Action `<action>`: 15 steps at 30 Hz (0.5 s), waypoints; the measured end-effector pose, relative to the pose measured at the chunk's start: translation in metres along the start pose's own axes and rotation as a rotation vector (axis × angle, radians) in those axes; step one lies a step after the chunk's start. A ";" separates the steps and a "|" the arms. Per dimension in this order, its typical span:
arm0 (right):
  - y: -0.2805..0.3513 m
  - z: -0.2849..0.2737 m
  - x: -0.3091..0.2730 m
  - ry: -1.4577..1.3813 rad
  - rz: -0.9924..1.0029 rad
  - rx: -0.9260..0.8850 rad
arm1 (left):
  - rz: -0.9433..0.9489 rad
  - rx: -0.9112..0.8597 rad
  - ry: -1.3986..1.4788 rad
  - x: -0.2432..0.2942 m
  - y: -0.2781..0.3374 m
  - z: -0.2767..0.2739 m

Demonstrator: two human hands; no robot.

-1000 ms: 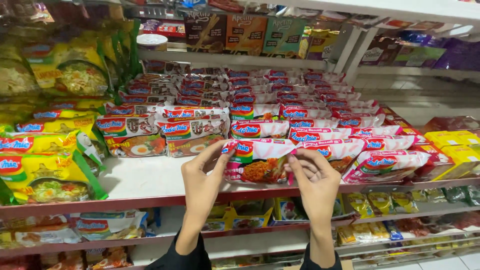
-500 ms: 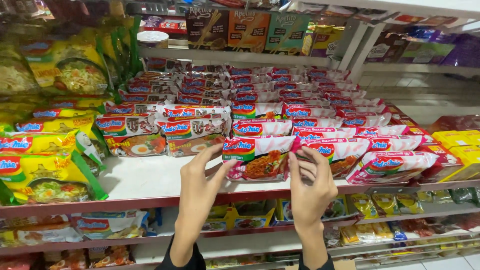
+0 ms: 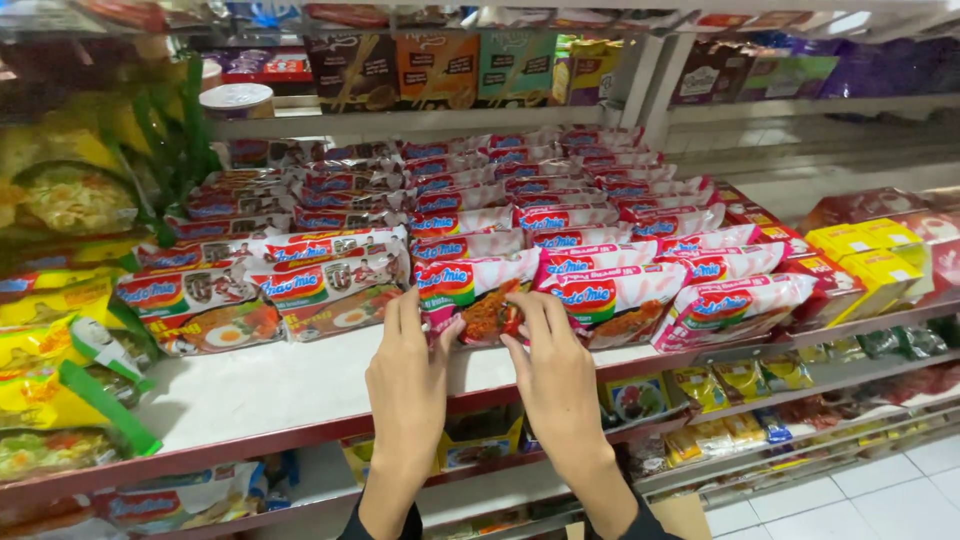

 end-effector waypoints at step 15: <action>-0.004 0.017 0.011 0.114 -0.051 -0.068 | 0.020 0.055 -0.065 0.007 -0.006 0.013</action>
Point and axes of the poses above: each hand's wrist, its own y-axis away from the middle knuckle, its own z-axis out of the palm, x = y × z, the point moved 4 cm from there along -y, towards the middle knuckle, and after that the axes turned 1 degree about -z, right-handed, at the moved point
